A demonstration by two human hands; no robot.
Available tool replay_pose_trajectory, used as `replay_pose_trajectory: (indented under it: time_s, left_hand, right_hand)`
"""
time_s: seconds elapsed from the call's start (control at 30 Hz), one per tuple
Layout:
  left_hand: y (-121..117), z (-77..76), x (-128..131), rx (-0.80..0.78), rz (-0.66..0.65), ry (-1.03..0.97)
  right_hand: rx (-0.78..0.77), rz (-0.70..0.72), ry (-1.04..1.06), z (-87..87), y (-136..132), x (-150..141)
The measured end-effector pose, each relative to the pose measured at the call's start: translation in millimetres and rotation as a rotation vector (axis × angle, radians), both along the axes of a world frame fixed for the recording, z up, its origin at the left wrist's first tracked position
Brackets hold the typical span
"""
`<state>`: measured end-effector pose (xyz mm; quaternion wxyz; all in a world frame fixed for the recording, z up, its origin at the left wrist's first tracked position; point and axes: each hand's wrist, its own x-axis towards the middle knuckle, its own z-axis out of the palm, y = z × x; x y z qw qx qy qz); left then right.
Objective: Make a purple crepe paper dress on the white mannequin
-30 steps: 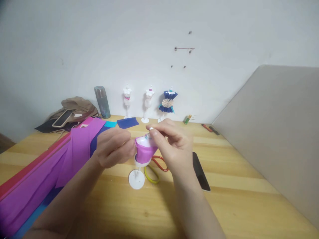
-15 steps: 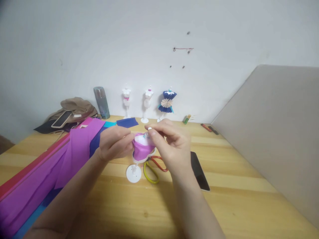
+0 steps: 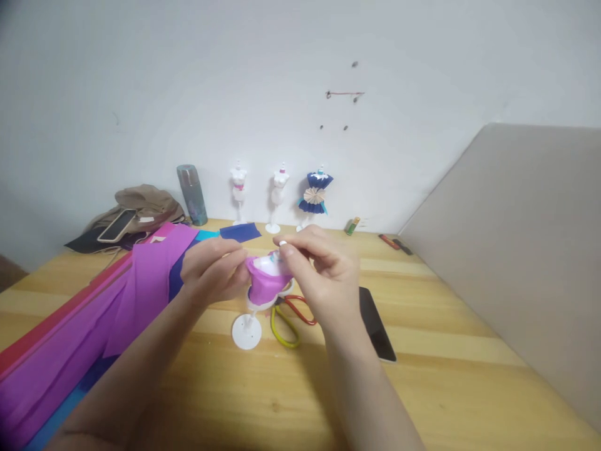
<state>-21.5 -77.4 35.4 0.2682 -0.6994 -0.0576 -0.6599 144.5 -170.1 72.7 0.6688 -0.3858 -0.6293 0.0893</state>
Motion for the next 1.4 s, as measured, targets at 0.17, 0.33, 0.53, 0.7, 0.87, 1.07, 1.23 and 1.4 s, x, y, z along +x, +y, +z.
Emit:
replay_pose_trajectory:
  time_s: [0.17, 0.33, 0.53, 0.7, 0.87, 1.07, 1.23, 1.4]
  left_hand:
    - [0.6, 1.5, -3.1, 0.066, -0.012, 0.111]
    - [-2.3, 1.0, -0.8, -0.001, -0.024, 0.05]
    - [-5.4, 5.9, 0.7, -0.094, -0.05, 0.006]
    - [-2.6, 3.9, -1.4, -0.047, -0.026, 0.064]
    - [-2.7, 0.8, 2.0, -0.061, -0.029, 0.04]
    - [-4.5, 4.6, 1.1, -0.092, -0.056, 0.058]
    - [-6.6, 13.4, -4.6, -0.233, -0.347, 0.09]
    - [-15.5, 24.0, -2.1, -0.701, -0.315, 0.22]
  right_hand:
    - [-0.014, -0.021, 0.002, -0.7, -0.2, 0.5]
    - [-0.022, -0.028, 0.001, -0.1, -0.8, -0.7]
    - [-0.029, -0.027, 0.005, 0.3, -0.7, -1.4]
    - [-0.046, -0.056, -0.013, -0.3, 0.1, -0.6]
    - [-0.029, -0.039, -0.009, -0.4, 0.8, -1.0]
    - [-0.032, -0.044, -0.015, 0.1, 0.4, -1.2]
    - [-0.045, -0.081, -0.041, 1.3, -1.6, -1.9]
    - [-0.035, -0.063, -0.034, 1.1, -1.9, -1.9]
